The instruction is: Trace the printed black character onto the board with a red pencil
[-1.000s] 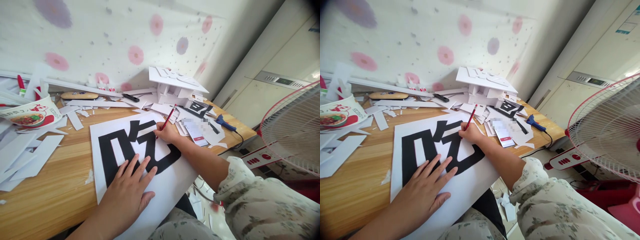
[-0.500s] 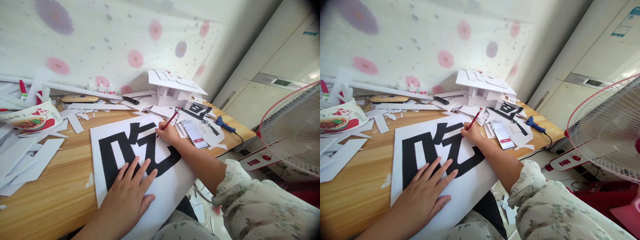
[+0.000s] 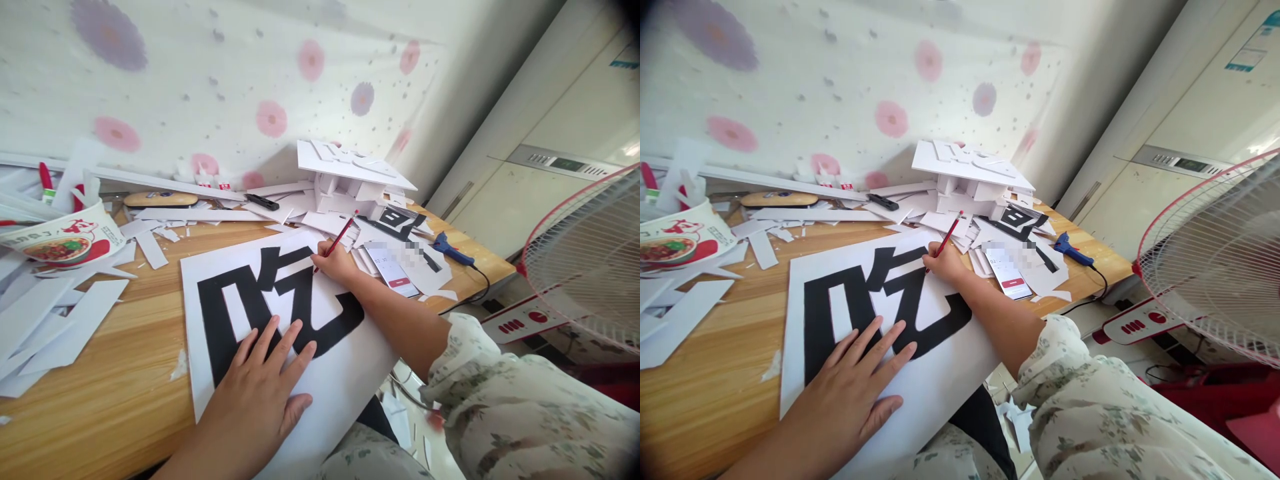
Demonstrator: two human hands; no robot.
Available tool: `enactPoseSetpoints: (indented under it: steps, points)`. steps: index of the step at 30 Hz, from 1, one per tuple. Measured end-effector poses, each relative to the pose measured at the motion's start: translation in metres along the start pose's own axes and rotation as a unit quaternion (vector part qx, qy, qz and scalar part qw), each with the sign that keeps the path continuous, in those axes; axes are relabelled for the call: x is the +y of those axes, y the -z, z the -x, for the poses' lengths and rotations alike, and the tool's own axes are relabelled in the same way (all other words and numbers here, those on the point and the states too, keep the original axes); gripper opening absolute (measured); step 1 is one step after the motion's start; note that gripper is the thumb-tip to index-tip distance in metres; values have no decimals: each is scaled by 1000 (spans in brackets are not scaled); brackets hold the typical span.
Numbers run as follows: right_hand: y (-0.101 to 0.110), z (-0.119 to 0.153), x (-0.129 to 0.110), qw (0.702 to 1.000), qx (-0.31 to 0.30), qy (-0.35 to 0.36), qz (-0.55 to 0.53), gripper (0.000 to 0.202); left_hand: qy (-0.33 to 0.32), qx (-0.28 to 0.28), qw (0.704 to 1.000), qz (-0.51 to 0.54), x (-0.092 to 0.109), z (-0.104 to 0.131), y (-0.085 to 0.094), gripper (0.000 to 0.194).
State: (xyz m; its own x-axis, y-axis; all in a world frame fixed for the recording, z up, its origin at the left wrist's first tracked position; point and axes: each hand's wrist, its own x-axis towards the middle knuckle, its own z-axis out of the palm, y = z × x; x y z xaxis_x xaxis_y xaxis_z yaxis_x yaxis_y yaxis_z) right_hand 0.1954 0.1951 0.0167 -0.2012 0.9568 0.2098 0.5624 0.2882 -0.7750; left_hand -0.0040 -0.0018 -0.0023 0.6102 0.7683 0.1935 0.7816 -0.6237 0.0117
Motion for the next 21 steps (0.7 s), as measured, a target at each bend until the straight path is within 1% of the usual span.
enactPoseSetpoints:
  steps: [8, 13, 21]
  points:
    - [-2, -3, 1, 999, 17, -36, -12, 27, -10, 17, 1000, -23, -1, -1, -5, 54]
    - [-1, -2, -3, 998, 25, -62, -16, 25, -10, 13, 1000, -24, -1, 0, -3, 54]
    - [-2, -1, -9, 995, 39, -91, -24, 24, -9, 23, 1000, -18, -1, 0, -4, 54]
